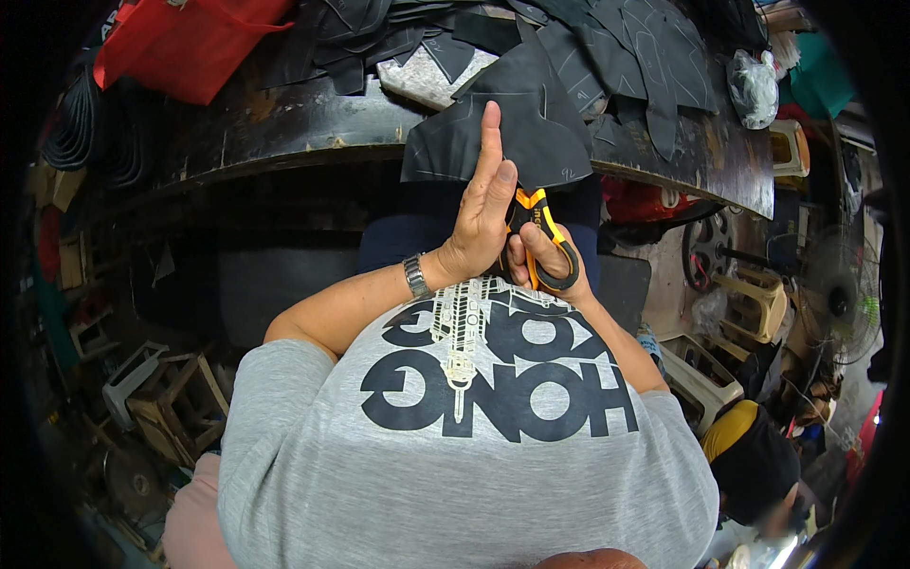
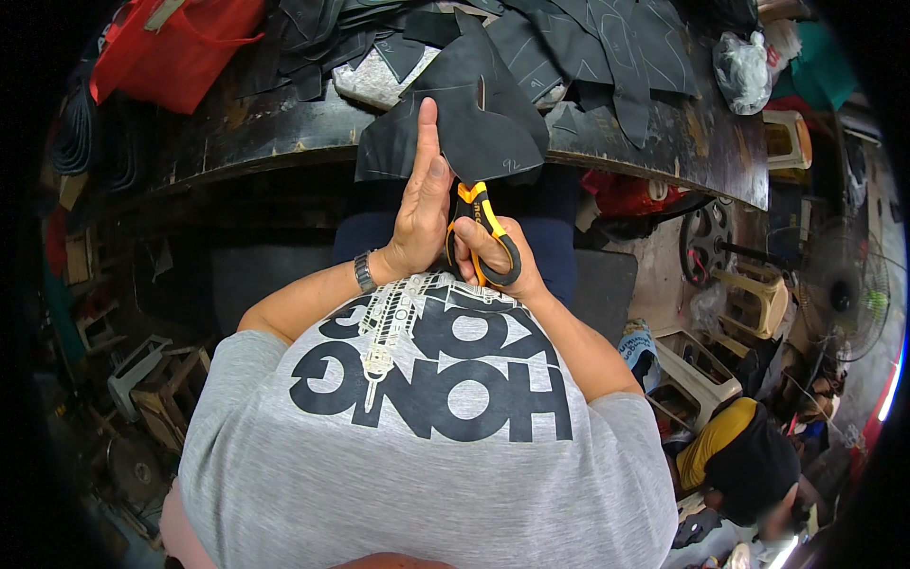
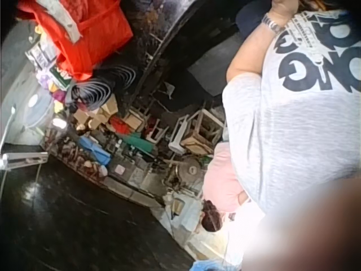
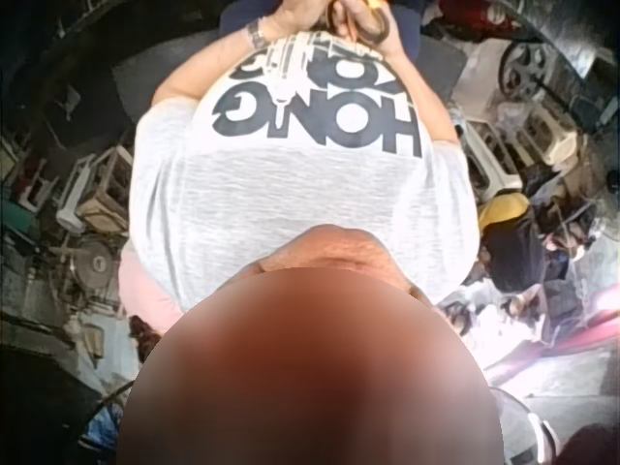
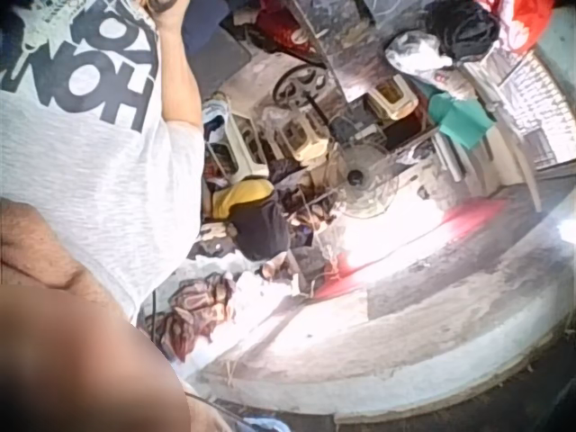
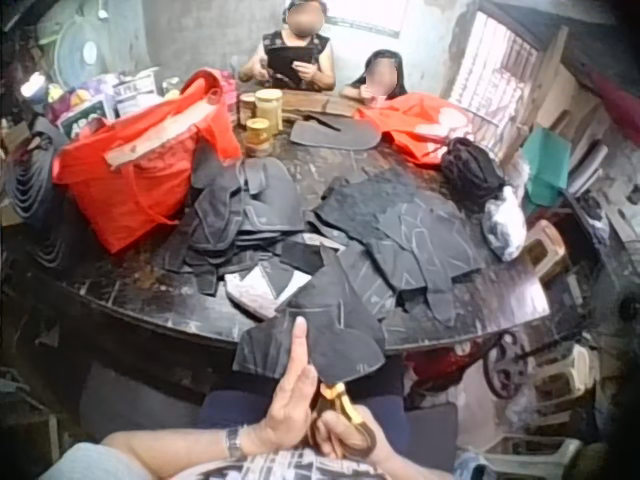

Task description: The person uses shears to cut black leather pieces on a workbench, following drawn outlines. They repeatedly pick up pieces, cut along marked lines, and set the cut pieces aside on the table.

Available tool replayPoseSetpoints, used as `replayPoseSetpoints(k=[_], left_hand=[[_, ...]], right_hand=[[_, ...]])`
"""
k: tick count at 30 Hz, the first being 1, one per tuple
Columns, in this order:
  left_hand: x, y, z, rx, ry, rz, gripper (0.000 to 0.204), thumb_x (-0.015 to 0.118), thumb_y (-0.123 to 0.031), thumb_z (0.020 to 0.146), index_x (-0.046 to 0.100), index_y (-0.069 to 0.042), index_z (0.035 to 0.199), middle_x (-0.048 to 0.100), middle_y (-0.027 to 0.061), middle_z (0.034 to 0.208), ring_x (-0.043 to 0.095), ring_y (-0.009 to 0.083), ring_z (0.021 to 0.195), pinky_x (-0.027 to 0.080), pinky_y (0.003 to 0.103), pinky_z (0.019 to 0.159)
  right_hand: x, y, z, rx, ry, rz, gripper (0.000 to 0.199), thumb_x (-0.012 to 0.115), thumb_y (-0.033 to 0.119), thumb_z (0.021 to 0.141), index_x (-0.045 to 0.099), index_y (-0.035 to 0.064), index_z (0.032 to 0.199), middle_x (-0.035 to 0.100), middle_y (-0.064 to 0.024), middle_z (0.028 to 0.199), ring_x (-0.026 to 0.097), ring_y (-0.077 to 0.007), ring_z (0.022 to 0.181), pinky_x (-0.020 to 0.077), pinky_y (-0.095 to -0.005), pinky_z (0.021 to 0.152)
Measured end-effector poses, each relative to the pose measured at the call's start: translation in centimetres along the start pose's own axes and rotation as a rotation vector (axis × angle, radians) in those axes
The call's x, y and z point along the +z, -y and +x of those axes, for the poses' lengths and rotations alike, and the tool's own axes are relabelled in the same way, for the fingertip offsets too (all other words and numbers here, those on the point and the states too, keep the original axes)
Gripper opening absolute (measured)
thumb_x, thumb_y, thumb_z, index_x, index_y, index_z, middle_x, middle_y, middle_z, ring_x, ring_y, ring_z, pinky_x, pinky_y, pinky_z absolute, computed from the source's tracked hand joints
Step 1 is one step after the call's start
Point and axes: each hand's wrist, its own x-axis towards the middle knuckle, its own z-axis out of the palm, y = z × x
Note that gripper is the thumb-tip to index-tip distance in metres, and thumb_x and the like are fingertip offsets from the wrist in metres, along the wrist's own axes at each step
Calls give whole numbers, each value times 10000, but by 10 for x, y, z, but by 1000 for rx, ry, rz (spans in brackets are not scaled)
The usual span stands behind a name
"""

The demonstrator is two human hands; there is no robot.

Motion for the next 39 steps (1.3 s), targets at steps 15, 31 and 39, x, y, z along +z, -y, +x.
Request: replayPoseSetpoints(k=[15,31,39], left_hand=[[10,-2,7,80,-60,58,639,307,-390,1062,74,-65,1561,12,129,1637,100,220,1502,164,276,1177],[-78,-26,46,8,-131,52,192,764,-40,807,737,-26,996,724,50,952,665,109,903,524,234,847],[-86,-28,59,107,-139,152,352,774,-65,805,706,-45,1150,715,80,1085,669,136,995,522,249,904]], right_hand=[[-5,-8,2,-18,-28,59,491,622,456,943,533,64,661,533,-32,534,481,-96,406,376,-216,389],[-28,31,8,117,146,-194,434,713,450,824,602,33,867,582,-40,724,577,-121,592,486,-235,561],[-31,30,14,4,212,-404,393,716,408,829,590,41,894,576,-32,722,565,-115,639,474,-261,626]])
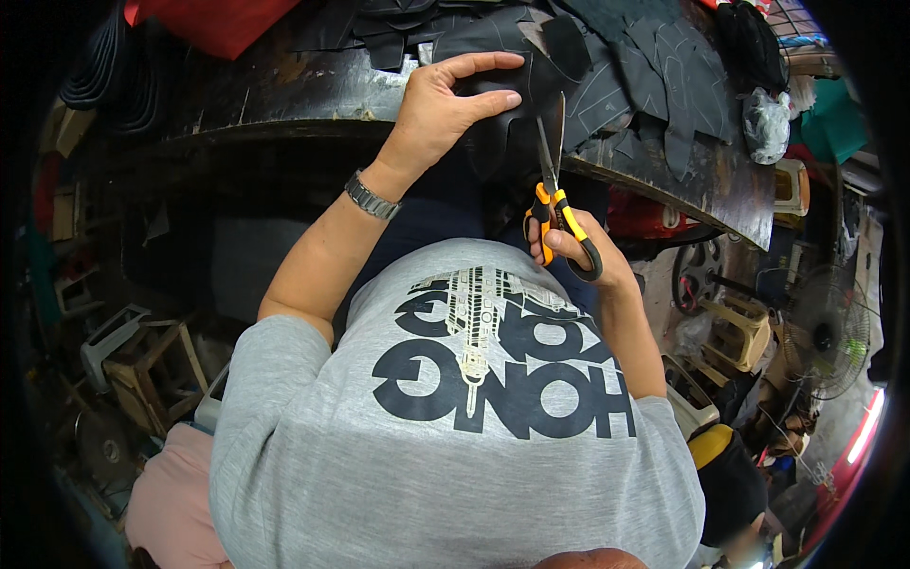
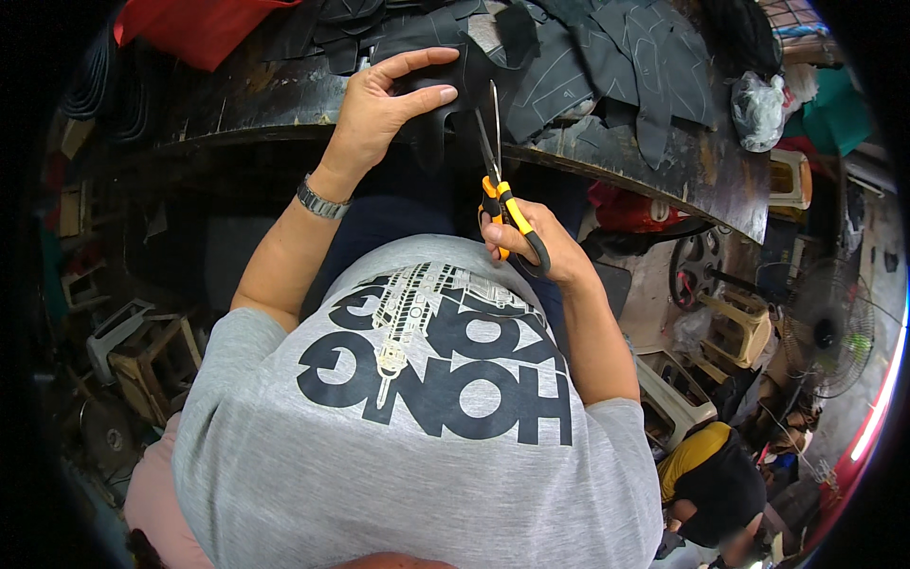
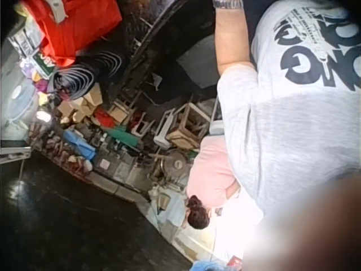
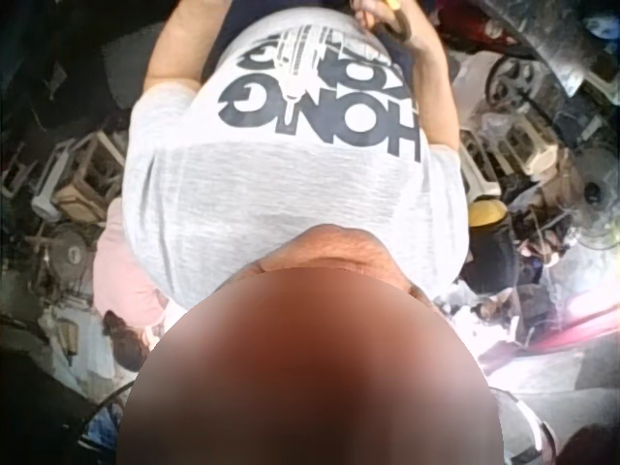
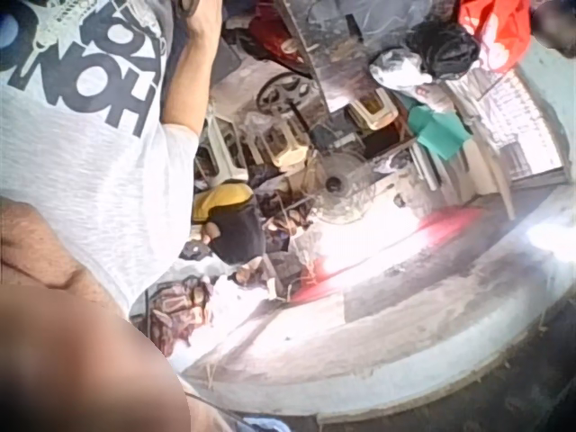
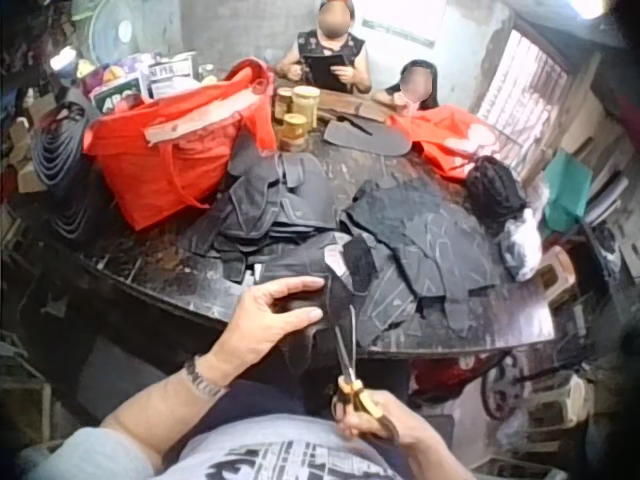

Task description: The person uses shears to cut black leather pieces on a workbench, following drawn outlines. They repeatedly pick up pieces, cut along marked lines, and set the cut pieces aside on the table.

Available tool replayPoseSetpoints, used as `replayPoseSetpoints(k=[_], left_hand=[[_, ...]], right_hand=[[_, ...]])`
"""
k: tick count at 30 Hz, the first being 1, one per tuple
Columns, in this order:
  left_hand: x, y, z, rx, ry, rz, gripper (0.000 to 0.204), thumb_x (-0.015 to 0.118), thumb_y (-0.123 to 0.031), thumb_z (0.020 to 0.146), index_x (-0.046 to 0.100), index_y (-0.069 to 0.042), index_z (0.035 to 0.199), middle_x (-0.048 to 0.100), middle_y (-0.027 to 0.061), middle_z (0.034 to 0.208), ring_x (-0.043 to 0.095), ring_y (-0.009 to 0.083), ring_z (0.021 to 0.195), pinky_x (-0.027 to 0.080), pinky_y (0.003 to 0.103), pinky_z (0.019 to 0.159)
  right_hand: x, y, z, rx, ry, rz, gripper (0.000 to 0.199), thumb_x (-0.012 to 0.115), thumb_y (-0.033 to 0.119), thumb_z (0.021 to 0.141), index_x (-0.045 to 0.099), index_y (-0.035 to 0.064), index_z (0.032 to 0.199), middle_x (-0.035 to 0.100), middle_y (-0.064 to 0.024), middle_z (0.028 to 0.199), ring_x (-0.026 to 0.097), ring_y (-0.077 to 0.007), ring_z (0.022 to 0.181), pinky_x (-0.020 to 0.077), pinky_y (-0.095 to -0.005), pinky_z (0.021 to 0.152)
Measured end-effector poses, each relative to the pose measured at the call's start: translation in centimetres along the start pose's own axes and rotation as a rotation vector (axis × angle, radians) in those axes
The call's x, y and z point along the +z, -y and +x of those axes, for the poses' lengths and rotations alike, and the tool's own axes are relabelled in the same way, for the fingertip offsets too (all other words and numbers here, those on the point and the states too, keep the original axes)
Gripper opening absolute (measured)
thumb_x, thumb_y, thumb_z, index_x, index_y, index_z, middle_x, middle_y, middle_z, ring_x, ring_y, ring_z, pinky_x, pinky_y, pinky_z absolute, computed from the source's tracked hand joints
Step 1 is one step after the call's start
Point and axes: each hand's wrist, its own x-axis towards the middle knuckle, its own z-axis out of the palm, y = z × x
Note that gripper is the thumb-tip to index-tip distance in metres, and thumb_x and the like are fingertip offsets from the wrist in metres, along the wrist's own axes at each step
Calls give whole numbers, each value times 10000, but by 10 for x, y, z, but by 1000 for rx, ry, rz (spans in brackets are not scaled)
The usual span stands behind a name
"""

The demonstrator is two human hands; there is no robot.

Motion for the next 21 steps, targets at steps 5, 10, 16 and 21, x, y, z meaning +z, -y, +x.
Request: replayPoseSetpoints(k=[5,10,16,21], left_hand=[[-2,-8,21,22,-45,39,374,783,-73,792,707,-46,1157,723,63,1060,668,110,950,528,241,886],[2,-47,54,87,67,-152,529,713,33,835,544,38,1336,632,58,1220,584,107,1054,495,253,910],[5,-56,61,383,174,203,440,760,-68,807,663,-54,1236,703,73,1130,662,118,978,539,243,871],[8,-27,28,40,222,60,490,758,-43,814,620,-29,1285,662,86,1217,650,134,1049,527,251,917]], right_hand=[[0,8,10,11,-103,-30,391,724,380,840,598,20,928,588,-36,734,573,-118,663,475,-259,637],[-2,33,28,-213,-255,-75,432,744,402,828,602,12,947,577,-33,750,575,-114,693,473,-253,649],[10,33,23,-261,-185,74,500,730,460,833,603,-3,975,593,-65,816,598,-140,725,508,-276,678],[6,15,12,-65,-145,80,427,704,411,859,618,-3,915,607,-61,772,609,-130,671,508,-266,629]])
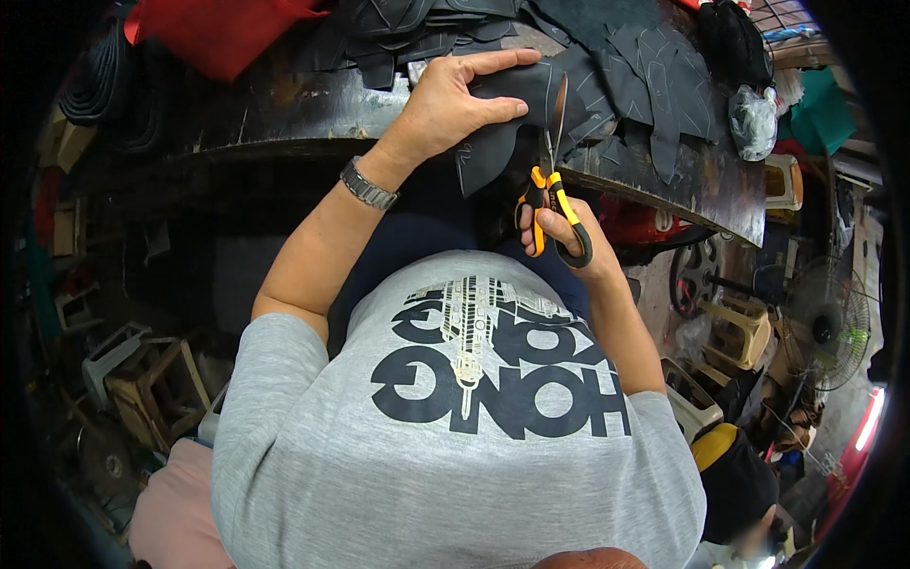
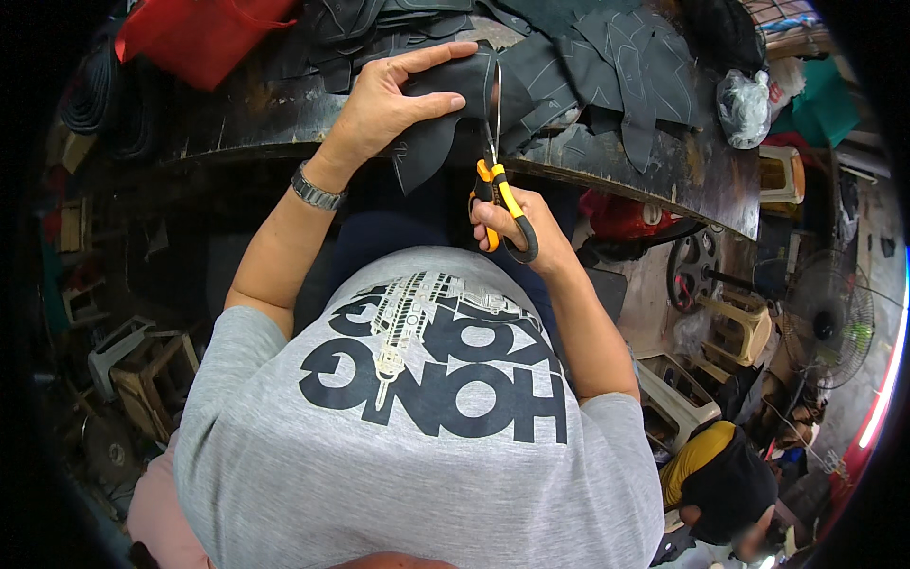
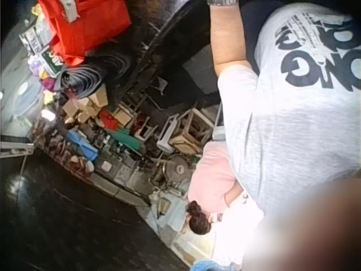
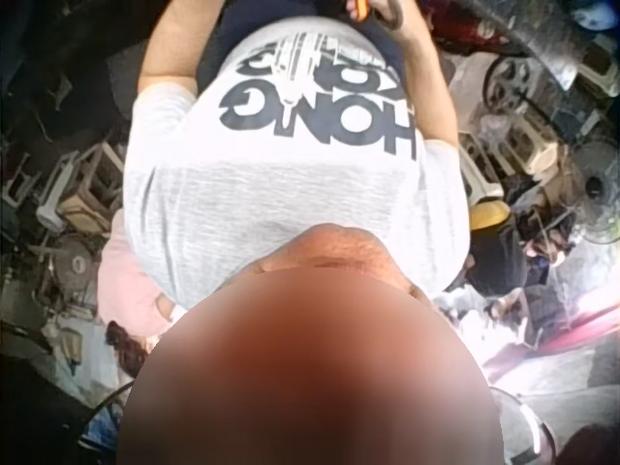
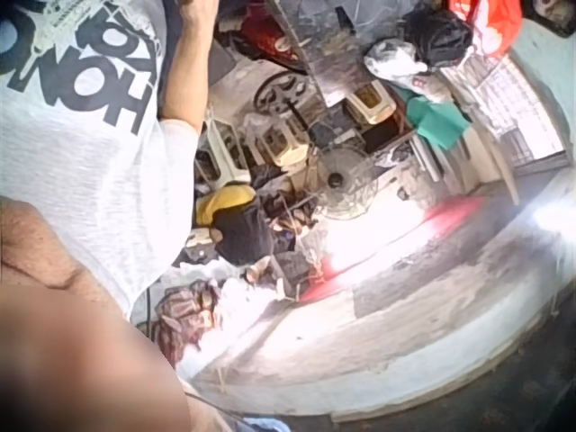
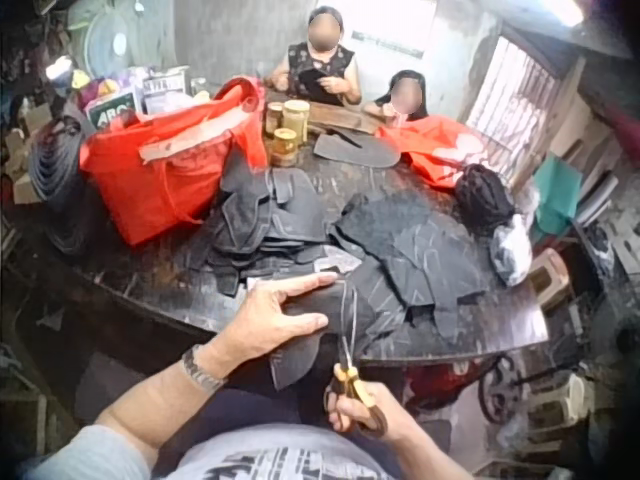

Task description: The person uses shears to cut black leather pieces on a workbench, following drawn outlines. They repeatedly pick up pieces, cut along marked lines, and set the cut pieces aside on the table.

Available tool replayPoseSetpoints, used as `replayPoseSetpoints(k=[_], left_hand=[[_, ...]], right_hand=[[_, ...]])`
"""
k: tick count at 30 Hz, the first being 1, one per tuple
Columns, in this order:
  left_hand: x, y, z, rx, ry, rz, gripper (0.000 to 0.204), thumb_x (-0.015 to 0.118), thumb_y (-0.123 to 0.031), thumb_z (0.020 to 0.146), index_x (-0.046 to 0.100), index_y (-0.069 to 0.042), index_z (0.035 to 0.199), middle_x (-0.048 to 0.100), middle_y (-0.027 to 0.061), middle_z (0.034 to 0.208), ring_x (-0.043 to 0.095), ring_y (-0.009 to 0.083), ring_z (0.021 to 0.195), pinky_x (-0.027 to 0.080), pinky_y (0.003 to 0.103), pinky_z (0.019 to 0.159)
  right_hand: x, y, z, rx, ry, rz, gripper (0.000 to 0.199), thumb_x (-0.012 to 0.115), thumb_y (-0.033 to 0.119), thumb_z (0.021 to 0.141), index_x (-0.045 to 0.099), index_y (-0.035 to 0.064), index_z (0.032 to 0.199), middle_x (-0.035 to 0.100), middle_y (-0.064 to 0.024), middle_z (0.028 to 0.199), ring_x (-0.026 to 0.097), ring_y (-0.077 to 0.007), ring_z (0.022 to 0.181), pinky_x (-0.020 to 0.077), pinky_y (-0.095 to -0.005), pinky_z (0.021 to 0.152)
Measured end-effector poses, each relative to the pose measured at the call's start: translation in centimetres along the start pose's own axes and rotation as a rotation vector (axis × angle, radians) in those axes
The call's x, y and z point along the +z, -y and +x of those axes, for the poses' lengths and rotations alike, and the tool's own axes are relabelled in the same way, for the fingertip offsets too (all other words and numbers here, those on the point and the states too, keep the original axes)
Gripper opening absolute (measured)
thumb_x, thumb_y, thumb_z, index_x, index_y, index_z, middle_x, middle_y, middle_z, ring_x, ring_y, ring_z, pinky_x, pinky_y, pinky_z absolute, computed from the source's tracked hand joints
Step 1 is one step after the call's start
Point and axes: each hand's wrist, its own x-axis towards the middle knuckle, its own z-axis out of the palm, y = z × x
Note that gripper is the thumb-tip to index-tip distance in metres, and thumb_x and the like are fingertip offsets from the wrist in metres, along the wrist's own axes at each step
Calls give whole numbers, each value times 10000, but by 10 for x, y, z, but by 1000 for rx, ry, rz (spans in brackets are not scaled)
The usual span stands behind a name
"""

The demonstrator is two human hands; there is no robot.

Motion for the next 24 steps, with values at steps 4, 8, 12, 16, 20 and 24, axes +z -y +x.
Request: replayPoseSetpoints(k=[4,8,12,16,20,24], left_hand=[[10,7,-6,8,-96,-43,443,797,-62,771,677,-27,1196,697,113,1138,677,152,1004,551,245,876],[11,6,-5,18,-132,-32,463,819,-93,763,676,-30,1199,698,113,1137,678,162,1016,551,253,888],[11,9,-6,71,-165,3,495,818,-95,765,658,-35,1229,689,117,1156,675,171,1025,550,259,892],[10,10,-10,93,-194,22,533,817,-86,764,636,-41,1264,680,118,1179,671,169,1029,545,255,891],[11,9,-10,102,-206,20,556,813,-71,764,621,-39,1284,686,115,1162,674,155,1002,547,242,873],[12,8,-11,103,-220,19,564,803,-62,769,607,-31,1296,688,120,1147,682,145,962,559,234,837]], right_hand=[[-4,-3,-5,20,-22,-32,402,703,403,857,625,8,861,607,-58,712,604,-123,622,502,-258,590],[-6,0,-6,-1,-25,-49,390,708,397,854,623,16,835,599,-50,679,596,-117,584,499,-249,557],[-6,-3,-8,30,-53,-34,374,720,382,847,617,24,825,582,-35,662,581,-103,555,487,-238,502],[-3,-7,-8,16,-72,1,367,745,367,829,609,26,818,564,-23,649,565,-85,535,474,-228,469],[0,-8,-10,31,-84,15,389,758,390,813,604,33,822,559,-20,649,561,-79,535,473,-226,470],[2,-9,-11,14,-63,10,438,746,457,806,598,45,829,557,-15,661,572,-78,569,477,-225,492]])
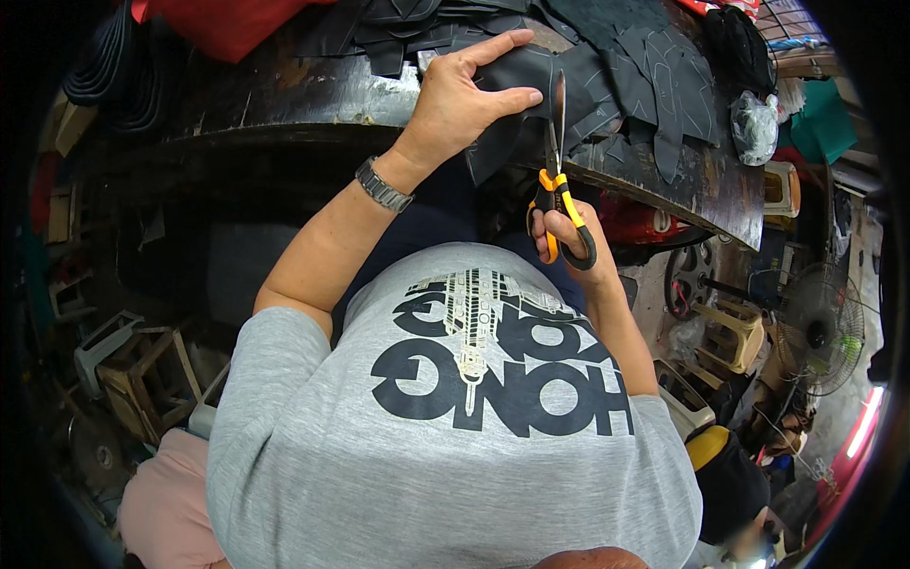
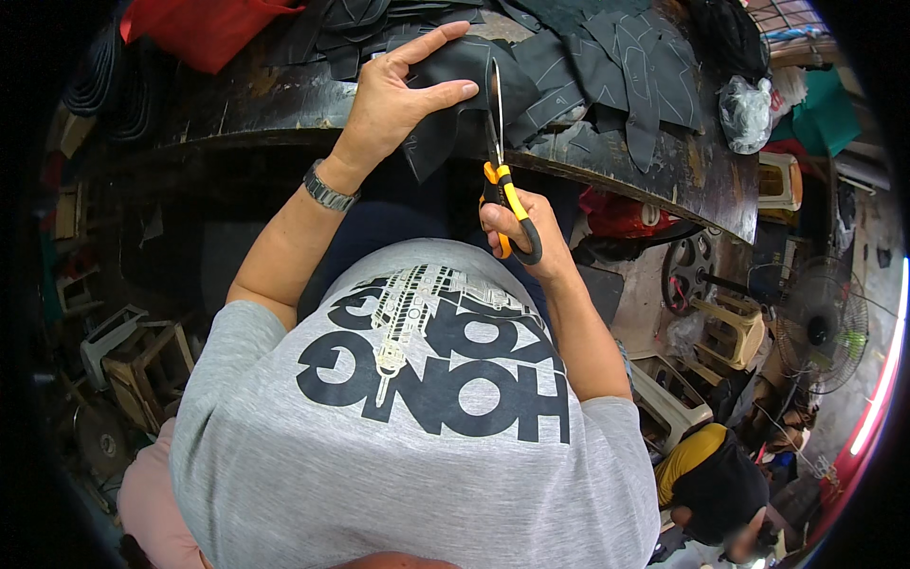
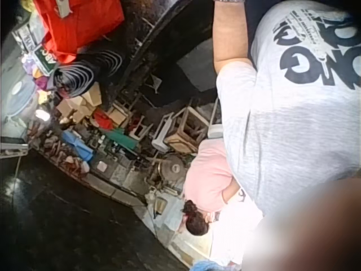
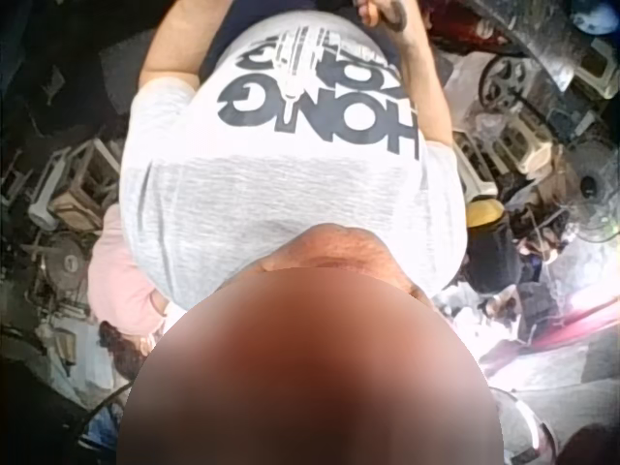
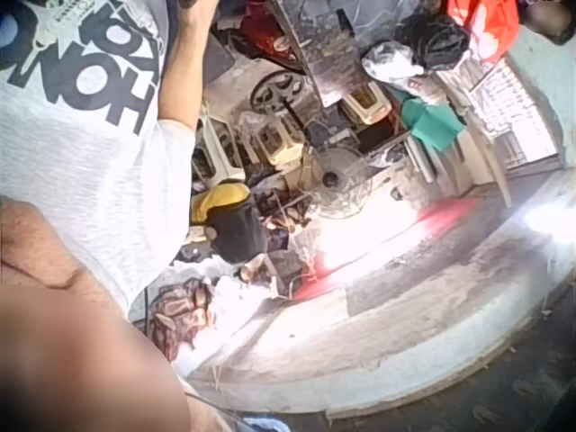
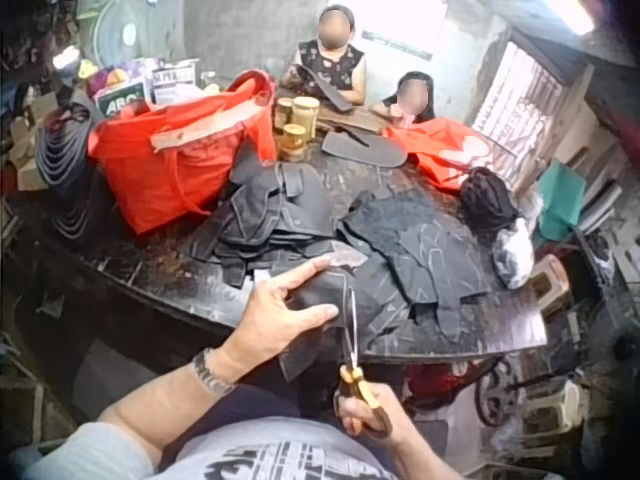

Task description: The person uses shears to cut black leather pieces on a workbench, following drawn outlines. They repeatedly pick up pieces, cut along marked lines, and set the cut pieces aside on the table.

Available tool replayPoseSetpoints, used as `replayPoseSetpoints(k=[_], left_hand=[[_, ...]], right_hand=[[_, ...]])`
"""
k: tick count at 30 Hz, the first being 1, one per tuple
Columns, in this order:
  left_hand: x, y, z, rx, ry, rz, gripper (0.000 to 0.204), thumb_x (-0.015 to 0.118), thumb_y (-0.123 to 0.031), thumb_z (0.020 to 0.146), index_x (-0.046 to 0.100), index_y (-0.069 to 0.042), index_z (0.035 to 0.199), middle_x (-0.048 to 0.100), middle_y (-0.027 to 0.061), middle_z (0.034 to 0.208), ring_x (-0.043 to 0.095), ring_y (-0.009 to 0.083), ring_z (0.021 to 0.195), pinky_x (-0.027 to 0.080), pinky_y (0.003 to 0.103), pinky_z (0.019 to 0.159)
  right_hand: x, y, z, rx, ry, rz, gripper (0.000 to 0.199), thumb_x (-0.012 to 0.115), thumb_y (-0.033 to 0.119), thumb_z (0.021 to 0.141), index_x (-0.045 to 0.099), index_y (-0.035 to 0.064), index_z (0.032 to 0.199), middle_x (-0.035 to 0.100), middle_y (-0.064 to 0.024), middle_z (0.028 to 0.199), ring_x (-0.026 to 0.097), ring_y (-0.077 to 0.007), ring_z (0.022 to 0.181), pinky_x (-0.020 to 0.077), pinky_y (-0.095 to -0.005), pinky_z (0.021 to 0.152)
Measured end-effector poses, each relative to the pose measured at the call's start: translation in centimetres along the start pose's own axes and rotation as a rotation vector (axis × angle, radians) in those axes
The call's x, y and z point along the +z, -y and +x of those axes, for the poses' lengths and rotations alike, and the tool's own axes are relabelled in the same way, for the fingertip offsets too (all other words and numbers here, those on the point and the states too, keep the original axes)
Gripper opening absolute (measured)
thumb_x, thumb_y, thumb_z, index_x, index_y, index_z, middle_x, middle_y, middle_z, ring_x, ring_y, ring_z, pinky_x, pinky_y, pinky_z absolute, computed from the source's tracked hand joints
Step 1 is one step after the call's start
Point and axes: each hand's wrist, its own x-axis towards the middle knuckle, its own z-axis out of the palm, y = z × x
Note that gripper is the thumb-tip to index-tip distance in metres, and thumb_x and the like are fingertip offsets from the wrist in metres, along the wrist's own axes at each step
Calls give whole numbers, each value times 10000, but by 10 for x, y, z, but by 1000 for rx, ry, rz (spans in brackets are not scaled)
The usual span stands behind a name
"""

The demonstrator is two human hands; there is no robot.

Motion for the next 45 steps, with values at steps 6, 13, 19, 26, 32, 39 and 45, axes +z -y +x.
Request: replayPoseSetpoints(k=[6,13,19,26,32,39,45], left_hand=[[1,1,0,14,5,29,560,795,-59,774,603,-29,1299,686,128,1154,689,151,959,567,234,821],[0,5,-1,12,31,26,571,800,-69,774,599,-44,1308,677,125,1184,685,164,993,565,241,838],[1,8,-2,104,12,82,583,795,-73,782,584,-45,1324,661,142,1223,686,189,1021,559,246,859],[-1,9,-3,145,-17,70,584,789,-90,797,570,-40,1335,629,147,1282,669,205,1070,532,274,924],[1,9,-7,110,-23,82,595,785,-74,802,556,-35,1350,617,139,1302,643,188,1111,504,286,965],[13,3,-19,29,-4,-61,662,786,-64,803,502,-39,1401,561,123,1377,553,151,1223,420,296,1058],[12,4,-19,91,-62,56,724,797,-96,802,456,-54,1439,505,137,1437,533,163,1253,405,317,1064]], right_hand=[[4,-1,4,-23,-15,-57,476,727,498,805,596,41,828,564,-23,671,587,-93,610,483,-223,518],[4,-2,3,-4,-5,33,471,723,479,800,606,23,816,578,-38,655,578,-106,547,488,-227,511],[6,-9,4,15,9,95,439,729,449,813,602,31,762,567,-34,620,554,-100,493,460,-225,451],[16,-10,0,-2,-37,43,339,722,327,875,583,47,745,520,-3,559,502,-71,430,397,-200,389],[26,-6,-3,33,-43,65,327,702,312,899,585,42,756,534,-15,574,497,-78,429,413,-206,408],[13,12,16,-37,-8,133,424,700,447,855,608,39,788,587,-50,647,583,-120,535,465,-227,477],[15,11,20,-34,-52,113,402,723,423,857,589,51,782,562,-25,645,559,-97,537,462,-229,470]])
